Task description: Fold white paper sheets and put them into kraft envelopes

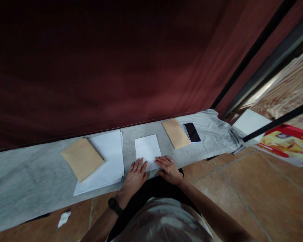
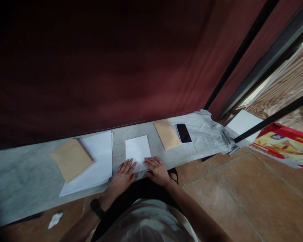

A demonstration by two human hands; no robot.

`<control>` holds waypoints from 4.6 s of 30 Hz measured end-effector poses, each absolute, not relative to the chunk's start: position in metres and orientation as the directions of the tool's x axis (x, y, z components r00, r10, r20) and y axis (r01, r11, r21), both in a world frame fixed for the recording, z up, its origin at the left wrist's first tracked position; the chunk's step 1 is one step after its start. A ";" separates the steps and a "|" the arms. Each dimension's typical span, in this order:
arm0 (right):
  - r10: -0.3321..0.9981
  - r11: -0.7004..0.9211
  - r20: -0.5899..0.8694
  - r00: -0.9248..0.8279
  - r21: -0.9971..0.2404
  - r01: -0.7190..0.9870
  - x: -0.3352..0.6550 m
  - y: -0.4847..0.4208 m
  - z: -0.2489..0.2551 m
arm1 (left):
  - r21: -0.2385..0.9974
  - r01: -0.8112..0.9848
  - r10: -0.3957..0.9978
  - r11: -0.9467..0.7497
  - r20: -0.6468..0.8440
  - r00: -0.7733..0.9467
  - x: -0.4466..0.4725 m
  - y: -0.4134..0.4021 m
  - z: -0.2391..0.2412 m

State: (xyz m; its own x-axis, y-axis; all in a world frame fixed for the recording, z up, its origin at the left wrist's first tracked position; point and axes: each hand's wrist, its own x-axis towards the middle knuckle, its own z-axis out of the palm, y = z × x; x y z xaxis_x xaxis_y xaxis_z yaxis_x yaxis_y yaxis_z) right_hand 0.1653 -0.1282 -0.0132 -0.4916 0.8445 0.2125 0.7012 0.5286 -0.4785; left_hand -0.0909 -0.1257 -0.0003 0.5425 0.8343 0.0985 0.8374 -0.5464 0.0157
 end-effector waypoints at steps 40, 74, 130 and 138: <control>0.872 0.486 0.342 -0.351 -0.698 0.526 0.185 -0.087 -0.028 | 0.605 0.665 0.899 -0.438 0.276 0.341 -0.118 -0.109 -0.015; 0.999 -0.018 0.034 0.041 -0.515 0.857 0.148 -0.045 0.001 | 0.672 0.741 0.982 -0.008 0.144 -0.120 -0.085 -0.054 0.002; 0.872 0.472 0.210 -0.441 -0.129 0.872 0.101 -0.073 -0.027 | 0.248 0.861 0.893 -0.444 0.199 0.403 -0.045 -0.065 -0.004; 0.853 0.492 0.274 -0.444 -0.135 0.860 0.104 -0.074 -0.033 | 0.236 0.864 0.894 -0.446 0.161 0.417 -0.061 -0.085 -0.014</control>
